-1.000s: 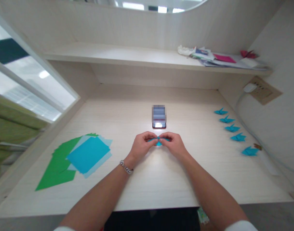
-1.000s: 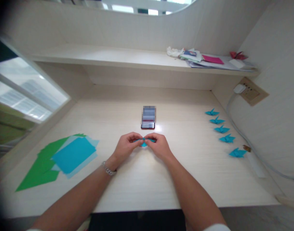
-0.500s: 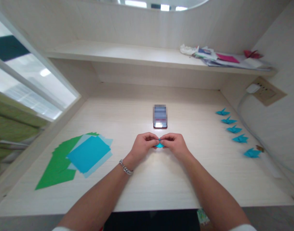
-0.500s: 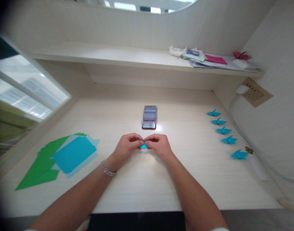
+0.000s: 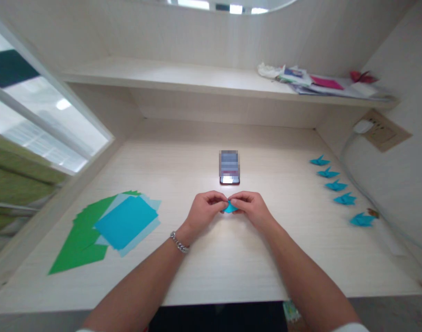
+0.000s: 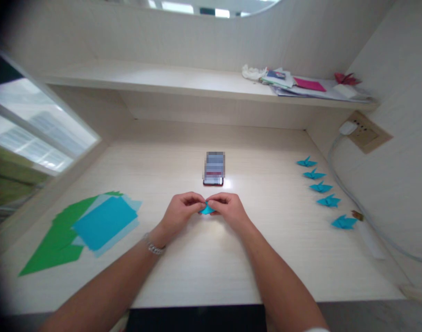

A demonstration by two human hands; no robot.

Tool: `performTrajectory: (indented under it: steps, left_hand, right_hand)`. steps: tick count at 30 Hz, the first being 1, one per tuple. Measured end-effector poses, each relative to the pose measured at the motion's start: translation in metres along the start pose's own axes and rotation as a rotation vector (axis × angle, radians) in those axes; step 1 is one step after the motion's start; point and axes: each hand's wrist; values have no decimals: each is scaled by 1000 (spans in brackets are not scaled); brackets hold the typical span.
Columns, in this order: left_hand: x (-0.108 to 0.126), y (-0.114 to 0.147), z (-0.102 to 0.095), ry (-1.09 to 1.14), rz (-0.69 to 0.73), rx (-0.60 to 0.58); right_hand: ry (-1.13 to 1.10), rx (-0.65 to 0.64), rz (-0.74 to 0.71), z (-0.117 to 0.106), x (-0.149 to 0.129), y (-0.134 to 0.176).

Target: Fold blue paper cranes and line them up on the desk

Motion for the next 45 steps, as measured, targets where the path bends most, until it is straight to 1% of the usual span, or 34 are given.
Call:
performTrajectory:
  steps: [2, 7, 13, 20, 25, 32, 38, 42, 45]
  left_hand:
    - [-1, 1, 0, -40, 28, 1]
    - [-4, 0, 0, -100, 63, -12]
    - [-5, -1, 1, -56, 23, -11]
    - [-2, -1, 1, 2, -19, -19]
    - [-3, -1, 1, -4, -11, -25]
    - [-4, -1, 2, -88, 53, -18]
    - [-6, -1, 2, -129, 54, -33]
    - [-6, -1, 2, -104, 39, -35]
    - [-6, -1, 2, -78, 25, -46]
  right_hand:
    - [-14, 8, 18, -1, 2, -1]
    - [23, 26, -4, -3, 6, -4]
    - [72, 51, -46, -4, 6, -5]
    - [116, 53, -71, -4, 5, -4]
    - [57, 61, -31, -3, 3, -4]
    - [-72, 102, 50, 0, 2, -3]
    - [-38, 94, 20, -2, 3, -4]
    - [-31, 98, 16, -3, 4, -4]
    - [19, 107, -18, -5, 5, -5]
Point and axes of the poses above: each hand's wrist, its own y-axis away from the middle knuckle, its own z-axis out of the palm, x = y × z, and after that the axes turned 8 degrees about -y, right-handed
